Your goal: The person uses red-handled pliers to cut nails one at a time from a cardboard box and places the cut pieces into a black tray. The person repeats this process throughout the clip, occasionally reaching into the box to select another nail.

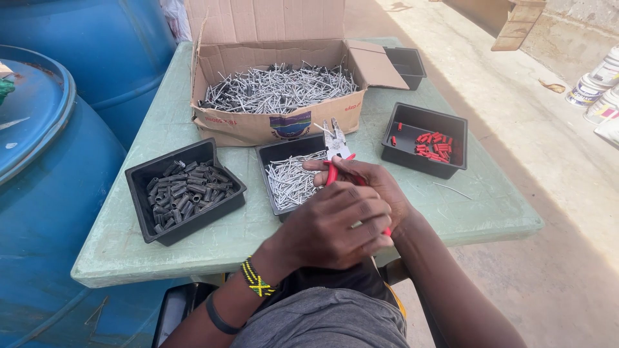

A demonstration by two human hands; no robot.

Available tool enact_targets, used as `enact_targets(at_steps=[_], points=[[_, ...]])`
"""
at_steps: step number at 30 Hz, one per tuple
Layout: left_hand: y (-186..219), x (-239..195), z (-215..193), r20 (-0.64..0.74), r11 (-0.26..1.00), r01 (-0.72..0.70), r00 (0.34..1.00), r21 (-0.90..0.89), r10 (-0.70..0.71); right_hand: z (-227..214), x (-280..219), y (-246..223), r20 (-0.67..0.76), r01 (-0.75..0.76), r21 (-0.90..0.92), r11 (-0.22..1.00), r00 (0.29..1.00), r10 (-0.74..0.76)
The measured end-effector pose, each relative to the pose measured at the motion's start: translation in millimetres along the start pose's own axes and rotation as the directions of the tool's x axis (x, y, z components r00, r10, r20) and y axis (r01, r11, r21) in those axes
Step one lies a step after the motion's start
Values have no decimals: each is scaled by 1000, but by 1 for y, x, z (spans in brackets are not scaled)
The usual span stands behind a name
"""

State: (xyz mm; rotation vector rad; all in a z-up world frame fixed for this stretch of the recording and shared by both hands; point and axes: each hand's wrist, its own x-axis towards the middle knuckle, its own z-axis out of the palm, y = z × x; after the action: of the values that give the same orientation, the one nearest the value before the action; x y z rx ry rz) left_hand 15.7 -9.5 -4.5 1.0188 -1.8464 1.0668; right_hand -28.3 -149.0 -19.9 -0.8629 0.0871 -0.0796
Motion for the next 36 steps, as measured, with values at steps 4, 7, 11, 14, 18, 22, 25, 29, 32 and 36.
enact_targets(at_steps=[4,7,11,14,18,22,25,29,32,36], points=[[4,-3,9,50,997,2,999,-78,2,0,5,-3,30,-63,5,998,998,62],[2,2,1,107,997,-5,994,-82,14,-8,12,-2,167,-200,92,975,969,183],[4,3,-2,150,986,51,988,-160,-27,-4,15,3,272,-298,163,941,930,248],[11,10,-7,209,971,90,977,-221,-43,16,5,2,274,-330,192,924,922,273],[18,13,-3,245,958,109,969,-265,-43,2,9,0,306,-398,143,906,888,342],[21,13,0,181,951,98,983,-294,-45,1,9,3,214,-367,95,925,915,341],[23,11,2,144,964,87,988,-251,-52,6,7,4,212,-348,101,932,923,322],[26,7,1,155,967,125,984,-220,-92,14,5,5,112,-285,48,957,954,279],[27,3,7,129,970,133,986,-205,-108,11,6,9,64,-272,66,960,961,268],[23,2,9,135,970,130,985,-204,-104,8,13,14,64,-273,103,957,962,267]])
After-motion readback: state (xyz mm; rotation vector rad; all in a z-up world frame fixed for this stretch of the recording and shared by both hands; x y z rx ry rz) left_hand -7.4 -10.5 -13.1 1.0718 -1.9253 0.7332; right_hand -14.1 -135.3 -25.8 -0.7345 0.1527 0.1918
